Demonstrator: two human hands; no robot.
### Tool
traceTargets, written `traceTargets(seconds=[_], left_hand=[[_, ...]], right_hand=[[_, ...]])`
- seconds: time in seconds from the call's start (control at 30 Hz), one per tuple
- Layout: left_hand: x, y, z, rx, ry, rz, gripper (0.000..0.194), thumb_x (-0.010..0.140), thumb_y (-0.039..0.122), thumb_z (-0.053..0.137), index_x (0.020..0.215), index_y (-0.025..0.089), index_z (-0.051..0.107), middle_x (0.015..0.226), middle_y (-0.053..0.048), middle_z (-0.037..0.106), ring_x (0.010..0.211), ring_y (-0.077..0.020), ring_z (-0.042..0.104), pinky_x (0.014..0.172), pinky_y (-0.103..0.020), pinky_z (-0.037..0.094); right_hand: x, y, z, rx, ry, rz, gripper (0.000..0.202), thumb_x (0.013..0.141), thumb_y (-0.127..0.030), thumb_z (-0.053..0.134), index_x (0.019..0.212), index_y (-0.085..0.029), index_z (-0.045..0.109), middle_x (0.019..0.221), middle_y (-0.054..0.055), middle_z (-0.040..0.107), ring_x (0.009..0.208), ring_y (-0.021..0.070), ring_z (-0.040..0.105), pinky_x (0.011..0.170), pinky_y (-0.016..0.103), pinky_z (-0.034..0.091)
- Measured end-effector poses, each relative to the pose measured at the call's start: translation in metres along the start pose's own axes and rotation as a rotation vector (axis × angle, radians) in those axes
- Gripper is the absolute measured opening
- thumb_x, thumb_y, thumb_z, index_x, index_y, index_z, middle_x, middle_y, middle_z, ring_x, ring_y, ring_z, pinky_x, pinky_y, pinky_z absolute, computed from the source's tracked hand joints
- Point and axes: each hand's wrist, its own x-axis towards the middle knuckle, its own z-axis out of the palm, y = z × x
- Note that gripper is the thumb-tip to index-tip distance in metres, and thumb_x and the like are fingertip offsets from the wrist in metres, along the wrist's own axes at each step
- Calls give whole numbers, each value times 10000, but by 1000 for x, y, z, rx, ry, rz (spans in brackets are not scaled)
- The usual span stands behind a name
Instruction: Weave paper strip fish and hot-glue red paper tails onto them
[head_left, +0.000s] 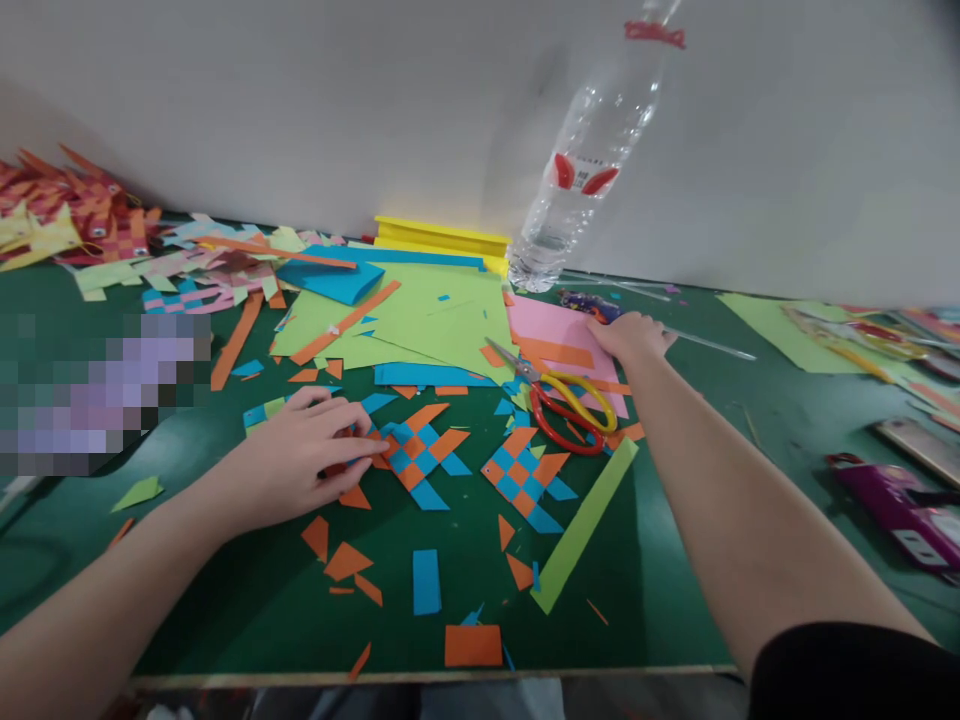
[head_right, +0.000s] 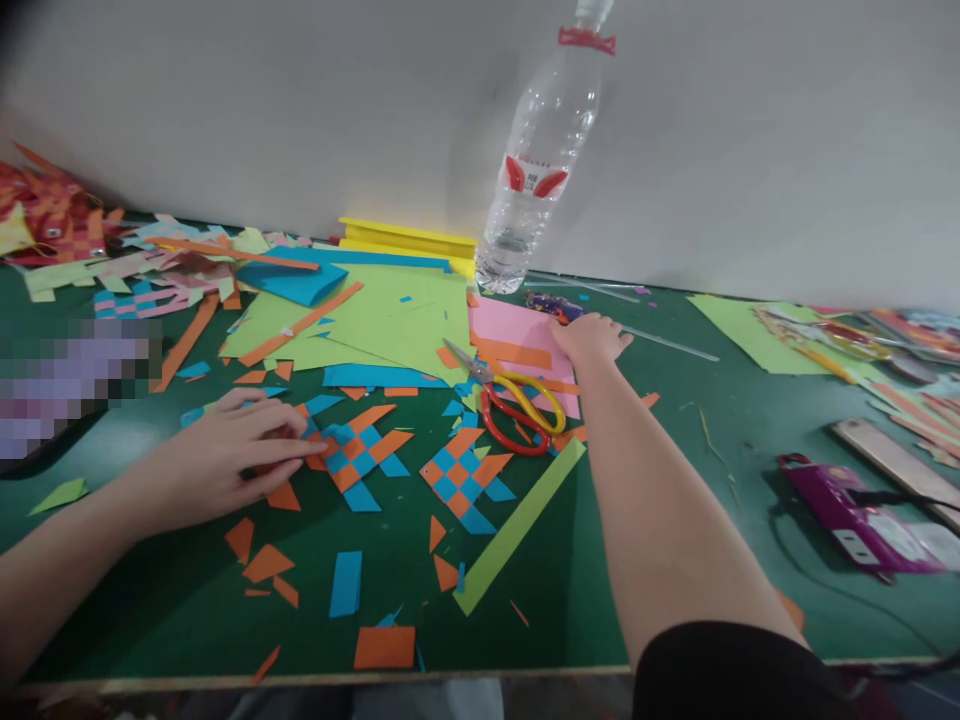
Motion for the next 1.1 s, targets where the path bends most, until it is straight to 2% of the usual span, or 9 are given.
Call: traceTargets(seconds=[0.2, 0.37, 0.43, 0.5, 0.57, 0.73, 0.87, 0.97, 1.1], left_hand=[[-1, 2, 0, 11, 3, -7, 301, 960, 232, 409, 1081, 275, 681, 946, -38, 622, 881, -179, 587, 899, -403, 339], [1, 4, -3, -9, 11, -13, 299, 950, 217, 415, 1041, 269, 696, 892, -29, 612, 836, -164, 579, 888, -382, 354], [2, 4, -4, -22, 20, -13, 295, 941, 208, 422, 1001, 270, 704, 878, -23, 607, 804, -155, 572, 893, -376, 355], [2, 4, -4, -27, 39, -9, 291, 936, 207, 426, 984, 270, 706, 867, -20, 606, 783, -150, 567, 903, -374, 351], [2, 3, -3, -25, 51, -2, 287, 936, 212, 429, 999, 267, 704, 872, -23, 610, 788, -152, 571, 912, -375, 350], [1, 1, 0, -13, 24, 0, 282, 937, 220, 441, 1037, 256, 702, 908, -37, 612, 840, -168, 596, 918, -395, 353], [-1, 2, 0, -37, 20, -32, 288, 936, 225, 442, 1035, 276, 708, 906, -31, 612, 848, -166, 598, 933, -398, 356], [-2, 2, -1, -46, 20, -48, 296, 940, 231, 433, 1035, 281, 709, 892, -30, 616, 833, -160, 592, 936, -390, 359], [-2, 1, -1, -37, 15, -31, 296, 943, 233, 433, 1050, 273, 707, 891, -41, 620, 841, -172, 592, 922, -396, 354]], right_hand=[[18, 2, 5, 95, 15, -12, 655, 680, -527, 722, 1070, -9, 630, 1151, 324, 589, 1138, 447, 521, 978, 674, 269], [22, 8, 0, 192, 35, -4, 360, 907, -370, 563, 1205, -168, 556, 1217, 92, 582, 1036, 204, 593, 888, 441, 506], [16, 12, -6, 229, 63, -18, 402, 871, -400, 600, 1171, -134, 569, 1151, 129, 610, 1004, 231, 606, 861, 442, 507], [4, 15, -14, 260, 106, -48, 501, 780, -446, 666, 1102, -70, 587, 1038, 223, 637, 982, 324, 612, 851, 495, 471], [-15, 18, -22, 273, 157, -91, 522, 773, -443, 637, 1123, -65, 554, 1035, 247, 635, 1003, 377, 601, 854, 527, 442], [-77, 18, -40, 236, 278, -411, 490, 821, -390, 529, 1226, -118, 489, 1154, 201, 611, 1079, 341, 577, 932, 503, 410], [-122, 19, -46, 191, 384, -735, 518, 827, -400, 536, 1253, -113, 471, 1082, 180, 621, 1016, 334, 588, 889, 504, 422], [-145, 20, -46, 171, 429, -924, 507, 866, -399, 530, 1291, -138, 439, 1079, 171, 622, 1015, 323, 592, 859, 482, 443], [-162, 18, -44, 175, 419, -1066, 503, 891, -382, 523, 1330, -169, 401, 1105, 162, 623, 1018, 313, 600, 827, 456, 468]])
